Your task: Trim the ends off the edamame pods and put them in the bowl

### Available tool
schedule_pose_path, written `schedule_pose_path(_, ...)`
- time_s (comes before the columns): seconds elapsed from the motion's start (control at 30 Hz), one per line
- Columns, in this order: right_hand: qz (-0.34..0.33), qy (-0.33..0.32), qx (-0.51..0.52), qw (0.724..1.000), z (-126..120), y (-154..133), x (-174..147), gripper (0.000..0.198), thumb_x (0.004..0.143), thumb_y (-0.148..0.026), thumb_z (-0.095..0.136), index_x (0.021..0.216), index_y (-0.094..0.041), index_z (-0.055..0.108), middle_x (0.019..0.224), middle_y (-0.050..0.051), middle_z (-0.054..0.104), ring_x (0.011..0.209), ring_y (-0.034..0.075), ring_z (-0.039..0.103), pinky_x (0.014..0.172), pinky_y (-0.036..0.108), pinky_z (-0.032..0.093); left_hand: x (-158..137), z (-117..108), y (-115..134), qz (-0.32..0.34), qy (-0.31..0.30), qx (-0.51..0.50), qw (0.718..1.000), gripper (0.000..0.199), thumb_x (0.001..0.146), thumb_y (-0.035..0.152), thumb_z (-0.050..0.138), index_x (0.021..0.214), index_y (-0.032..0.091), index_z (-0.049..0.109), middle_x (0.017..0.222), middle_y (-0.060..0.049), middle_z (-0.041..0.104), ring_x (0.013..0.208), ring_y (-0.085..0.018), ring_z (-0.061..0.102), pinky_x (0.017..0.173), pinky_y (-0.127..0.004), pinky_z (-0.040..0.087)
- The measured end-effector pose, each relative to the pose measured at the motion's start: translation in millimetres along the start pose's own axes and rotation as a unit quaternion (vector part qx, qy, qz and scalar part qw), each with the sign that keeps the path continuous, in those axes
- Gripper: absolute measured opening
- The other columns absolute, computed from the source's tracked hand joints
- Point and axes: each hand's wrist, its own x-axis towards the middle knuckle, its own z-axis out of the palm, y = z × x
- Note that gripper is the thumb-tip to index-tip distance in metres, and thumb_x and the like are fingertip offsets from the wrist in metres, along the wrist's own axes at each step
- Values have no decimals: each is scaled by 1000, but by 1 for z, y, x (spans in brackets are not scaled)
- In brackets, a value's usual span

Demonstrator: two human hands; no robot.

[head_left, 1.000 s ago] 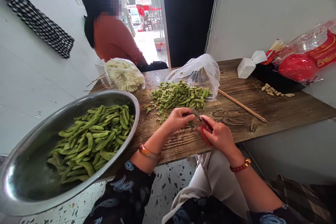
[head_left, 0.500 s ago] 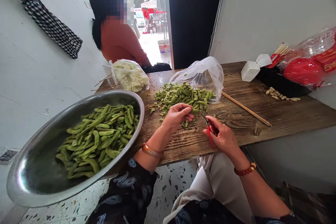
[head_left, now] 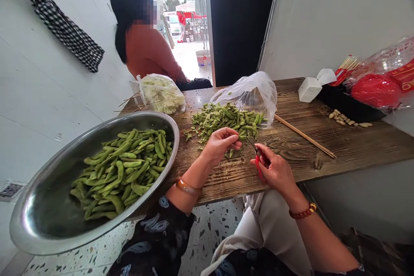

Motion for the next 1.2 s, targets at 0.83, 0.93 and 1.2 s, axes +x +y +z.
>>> schedule_pose_path(0.83,-4,-2,-24,1000,-1,-2,-4,43,87,-47,51,124,-26,58,71,-1,67,59,15,59,58,25,41,13,-18,-5,219,113,404,881,16,81,22,58,73,15,71,81,-6,68,77,-14,59,68,-25,44)
schedule_pose_path(0.93,-3,-2,-21,1000,-2,-2,-4,44,87,-48,51,124,-26,58,72,-1,68,60,15,60,58,25,42,13,-18,-5,226,122,420,871,15,75,21,64,62,15,65,80,-5,65,74,-13,57,64,-23,43)
schedule_pose_path(1.2,-4,-9,-16,1000,-1,0,-3,45,87,-48,51,126,-27,57,74,0,69,62,16,61,61,26,44,3,-6,3,126,0,289,949,36,82,45,57,93,13,67,81,-5,65,70,-11,54,64,-23,42)
